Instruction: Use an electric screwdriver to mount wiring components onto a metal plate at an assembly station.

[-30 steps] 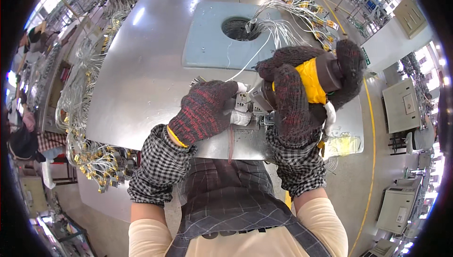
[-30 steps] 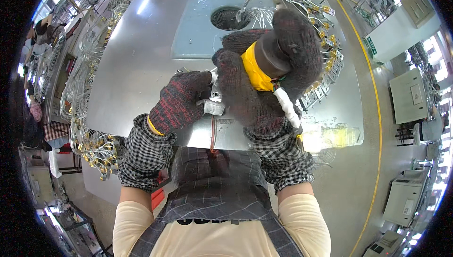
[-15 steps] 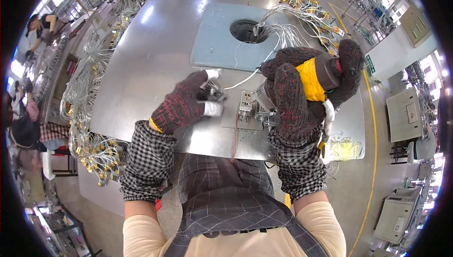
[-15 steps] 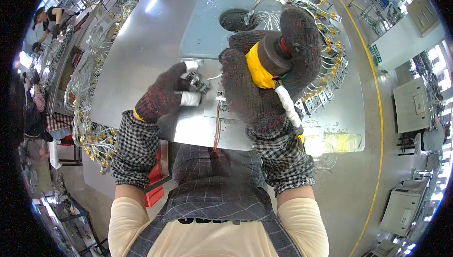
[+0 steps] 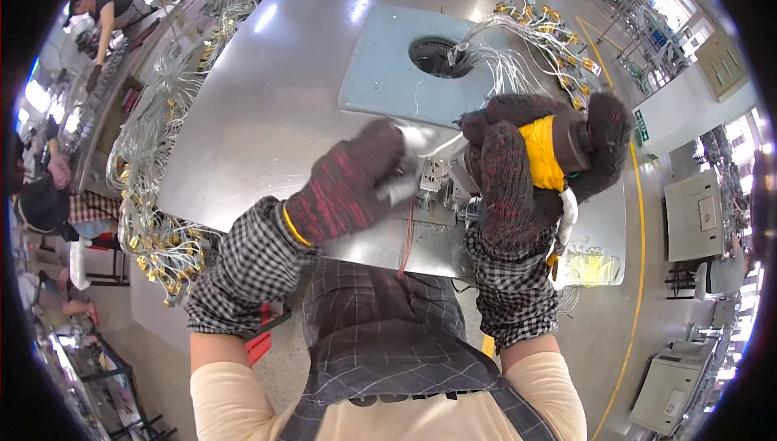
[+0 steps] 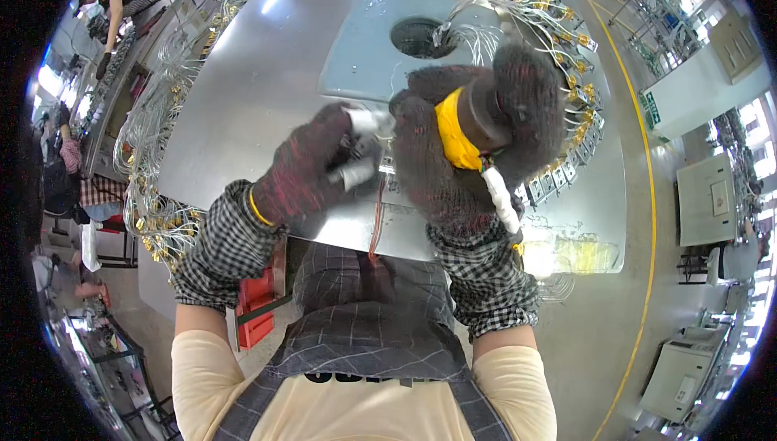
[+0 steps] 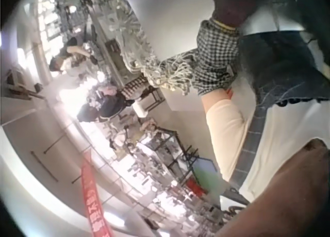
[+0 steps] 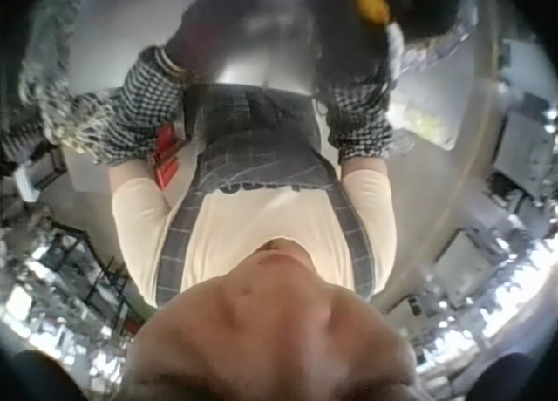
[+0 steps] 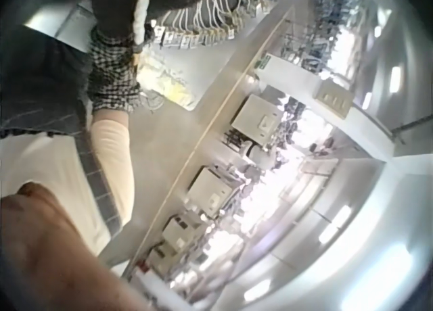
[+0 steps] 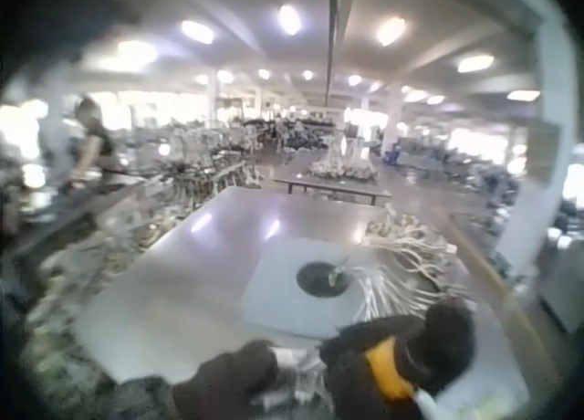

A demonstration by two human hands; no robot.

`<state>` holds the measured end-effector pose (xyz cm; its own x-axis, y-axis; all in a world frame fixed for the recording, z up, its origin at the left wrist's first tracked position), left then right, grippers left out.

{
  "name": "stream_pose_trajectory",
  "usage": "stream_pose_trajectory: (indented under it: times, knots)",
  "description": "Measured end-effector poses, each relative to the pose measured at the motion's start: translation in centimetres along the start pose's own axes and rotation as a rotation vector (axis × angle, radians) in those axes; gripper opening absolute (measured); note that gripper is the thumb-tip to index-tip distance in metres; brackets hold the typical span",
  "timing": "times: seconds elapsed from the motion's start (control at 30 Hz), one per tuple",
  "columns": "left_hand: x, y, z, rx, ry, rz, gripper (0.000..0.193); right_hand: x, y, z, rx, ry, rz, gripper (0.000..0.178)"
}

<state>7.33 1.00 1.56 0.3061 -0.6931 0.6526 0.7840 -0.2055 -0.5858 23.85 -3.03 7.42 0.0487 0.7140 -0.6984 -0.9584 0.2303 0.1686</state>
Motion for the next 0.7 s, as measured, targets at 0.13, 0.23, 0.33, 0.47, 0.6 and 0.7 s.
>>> stream_pose_trajectory:
  times: [0.13,0.23,0.33,0.47,0.6,0.7]
  knots:
    - [-2.3,0.8,-1.2,0.035,-0.373,-0.52,0.054,0.1,0.4,0.2,-0.002,-0.03,-0.001,0.07]
    - [-5.6,3.2,-2.5,0.085,-0.711,-0.992,0.055,0.0,0.1,0.5,-0.003,-0.082,-0.044,0.066]
    - [-6.2,3.4,-2.5,-0.013,-0.646,-0.962,0.059,-0.2,-0.1,0.7,0.014,-0.086,-0.038,0.062]
    - [-3.1,1.7,-1.2,0.076,-0.467,-0.838,0.064,-0.2,-0.8,1.3,0.097,-0.085,0.007,0.057]
    - [-1.4,3.7,1.7,0.108,-0.178,-0.157,0.066,-1.5,-2.1,3.4,0.192,-0.306,-0.299,0.053]
    - [-1.8,3.7,1.3,-0.067,-0.306,-0.008,0.066,0.7,-4.2,3.3,0.148,-0.221,0.225,0.056]
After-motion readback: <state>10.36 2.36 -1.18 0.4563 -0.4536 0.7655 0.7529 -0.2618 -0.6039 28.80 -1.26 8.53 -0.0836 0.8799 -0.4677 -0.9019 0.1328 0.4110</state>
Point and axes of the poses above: each hand's wrist, its own z-axis towards the middle knuckle, its own y-axis out of the palm, x = y × z, the point moved 5 cm from there along z, towards the middle knuckle, and after that the axes turned 2 degrees about -z, right-handed, at the moved point
